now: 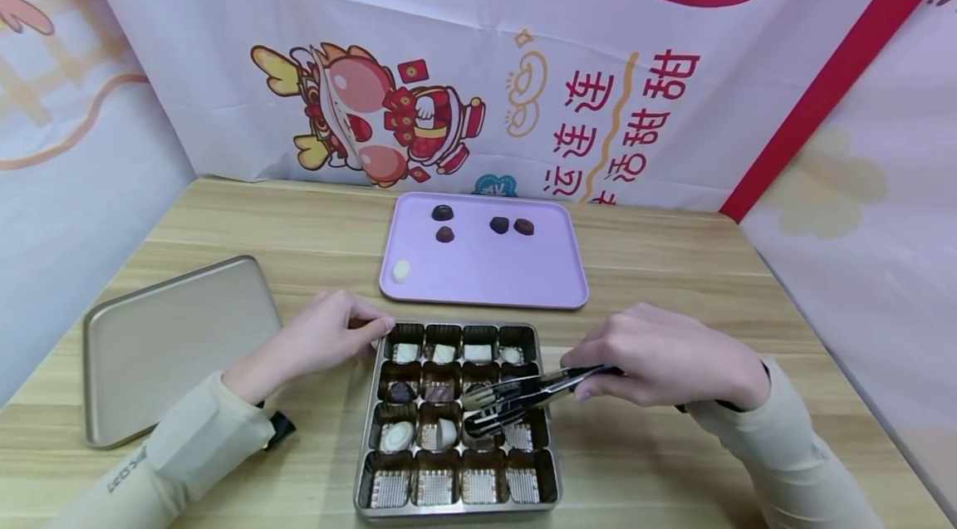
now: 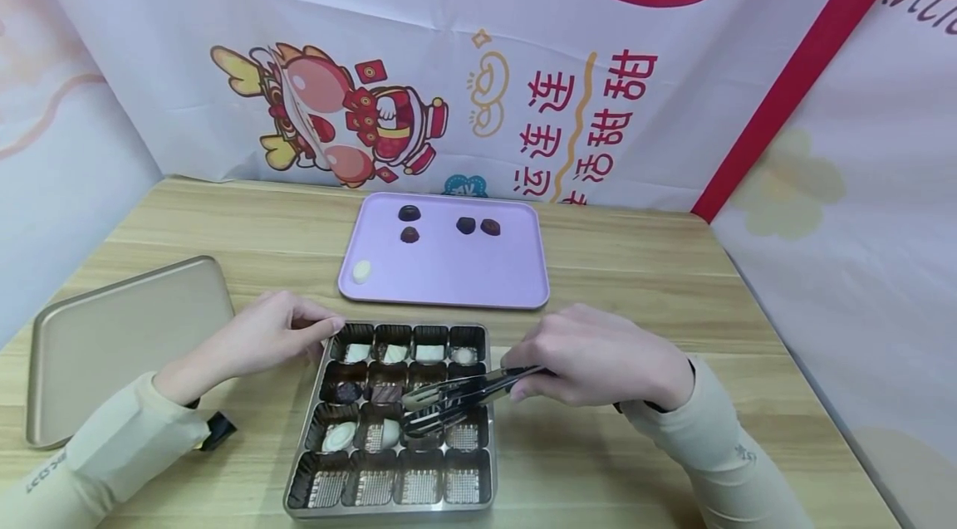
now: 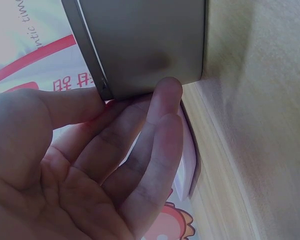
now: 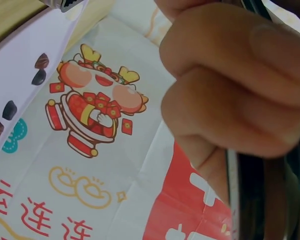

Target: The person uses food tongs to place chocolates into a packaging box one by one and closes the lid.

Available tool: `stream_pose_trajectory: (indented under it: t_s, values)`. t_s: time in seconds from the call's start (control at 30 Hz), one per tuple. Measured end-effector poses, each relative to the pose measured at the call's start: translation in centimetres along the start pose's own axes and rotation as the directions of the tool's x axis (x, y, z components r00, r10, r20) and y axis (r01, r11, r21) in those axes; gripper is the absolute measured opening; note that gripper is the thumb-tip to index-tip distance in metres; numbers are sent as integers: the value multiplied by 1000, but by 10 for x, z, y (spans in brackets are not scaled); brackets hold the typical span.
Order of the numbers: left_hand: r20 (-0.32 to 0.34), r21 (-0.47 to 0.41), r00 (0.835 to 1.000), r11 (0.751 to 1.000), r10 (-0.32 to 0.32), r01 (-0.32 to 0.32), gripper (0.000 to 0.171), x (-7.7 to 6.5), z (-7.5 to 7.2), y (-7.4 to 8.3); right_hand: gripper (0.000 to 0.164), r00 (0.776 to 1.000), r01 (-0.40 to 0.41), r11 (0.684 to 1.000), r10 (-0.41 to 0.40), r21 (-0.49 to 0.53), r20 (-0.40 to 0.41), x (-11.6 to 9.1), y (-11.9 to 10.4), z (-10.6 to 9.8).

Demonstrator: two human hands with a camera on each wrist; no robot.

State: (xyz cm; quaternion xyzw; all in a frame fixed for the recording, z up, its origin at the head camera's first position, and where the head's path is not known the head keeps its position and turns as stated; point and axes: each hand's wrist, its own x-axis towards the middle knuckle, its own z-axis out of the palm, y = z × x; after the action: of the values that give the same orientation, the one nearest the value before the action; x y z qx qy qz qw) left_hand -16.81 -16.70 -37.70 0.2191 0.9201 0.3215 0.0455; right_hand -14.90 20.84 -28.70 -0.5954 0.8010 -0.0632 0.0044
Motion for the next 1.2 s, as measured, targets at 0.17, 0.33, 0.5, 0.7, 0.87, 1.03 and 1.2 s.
stream_pose_trajectory:
  t_s: [0.17, 0.33, 0.5, 0.7, 0.87, 1.03, 1.2]
  values:
    - [1, 10, 1000, 1000, 0, 0, 17, 0, 0, 0, 19, 1000, 6, 1000, -7, -27, -11, 0, -3, 0]
    - [-1, 10, 1000, 1000, -1, 1, 17, 0, 0, 1, 20, 1000, 1, 1000, -2, -23, -6, 0, -4, 0]
    - [3, 11, 1000, 1000, 4, -4, 17, 1, 0, 1, 21, 1000, -28, 999, 27, -16, -15, -1, -2, -2]
    - [10, 9, 1000, 1000, 5, -5, 17, 1, 0, 0, 21, 996, -67, 998, 67, 8, -53, -2, 3, -2]
    - [7, 13, 1000, 1000, -1, 1, 18, 0, 0, -1, 28, 990, -103, 995, 104, 13, -95, -2, 9, 0]
    - [8, 9, 1000, 1000, -16, 16, 18, 0, 0, 0, 23, 982, -150, 989, 148, -2, -116, -2, 17, 3]
    - [10, 3, 1000, 1000, -23, 23, 18, 0, -1, 1, 25, 970, -209, 978, 206, -11, -131, 0, 26, 7]
